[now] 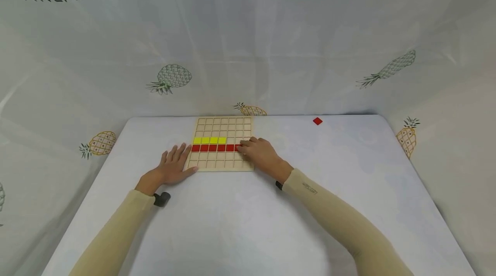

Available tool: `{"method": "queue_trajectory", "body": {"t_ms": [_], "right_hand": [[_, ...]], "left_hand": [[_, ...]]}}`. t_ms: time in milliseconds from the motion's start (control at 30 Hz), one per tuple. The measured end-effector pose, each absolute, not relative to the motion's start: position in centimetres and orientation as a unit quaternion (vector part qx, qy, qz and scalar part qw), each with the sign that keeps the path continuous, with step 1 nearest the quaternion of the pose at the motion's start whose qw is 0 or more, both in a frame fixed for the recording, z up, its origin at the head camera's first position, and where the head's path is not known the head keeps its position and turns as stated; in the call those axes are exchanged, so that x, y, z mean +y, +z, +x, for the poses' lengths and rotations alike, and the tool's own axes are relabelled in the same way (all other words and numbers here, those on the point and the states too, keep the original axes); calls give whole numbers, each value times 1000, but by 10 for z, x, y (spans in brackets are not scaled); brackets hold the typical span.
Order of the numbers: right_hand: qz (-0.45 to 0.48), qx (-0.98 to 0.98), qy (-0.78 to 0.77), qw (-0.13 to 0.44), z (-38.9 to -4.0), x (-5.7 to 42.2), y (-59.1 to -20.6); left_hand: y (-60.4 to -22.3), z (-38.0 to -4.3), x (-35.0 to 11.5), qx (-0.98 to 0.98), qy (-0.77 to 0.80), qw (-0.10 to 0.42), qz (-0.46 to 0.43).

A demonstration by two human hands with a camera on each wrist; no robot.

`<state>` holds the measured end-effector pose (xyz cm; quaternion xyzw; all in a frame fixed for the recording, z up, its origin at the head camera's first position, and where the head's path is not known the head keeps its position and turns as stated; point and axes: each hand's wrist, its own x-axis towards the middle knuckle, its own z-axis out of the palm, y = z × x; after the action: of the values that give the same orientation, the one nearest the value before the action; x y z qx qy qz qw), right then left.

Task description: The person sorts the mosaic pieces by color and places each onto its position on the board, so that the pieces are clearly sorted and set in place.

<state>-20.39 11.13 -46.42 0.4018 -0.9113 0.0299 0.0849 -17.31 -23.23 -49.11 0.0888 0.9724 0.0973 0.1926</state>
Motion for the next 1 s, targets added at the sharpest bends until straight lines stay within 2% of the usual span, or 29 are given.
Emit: {"method": "queue_trajectory", "body": {"t_ms": [433,1000], "right_hand": [[353,-926,54,122,-206,174,-459],[244,-964,28,105,-232,280,-459]], "left_hand": [[-485,-173,-232,972,107,192,89],[-487,-172,-232,971,98,197,90]]}}
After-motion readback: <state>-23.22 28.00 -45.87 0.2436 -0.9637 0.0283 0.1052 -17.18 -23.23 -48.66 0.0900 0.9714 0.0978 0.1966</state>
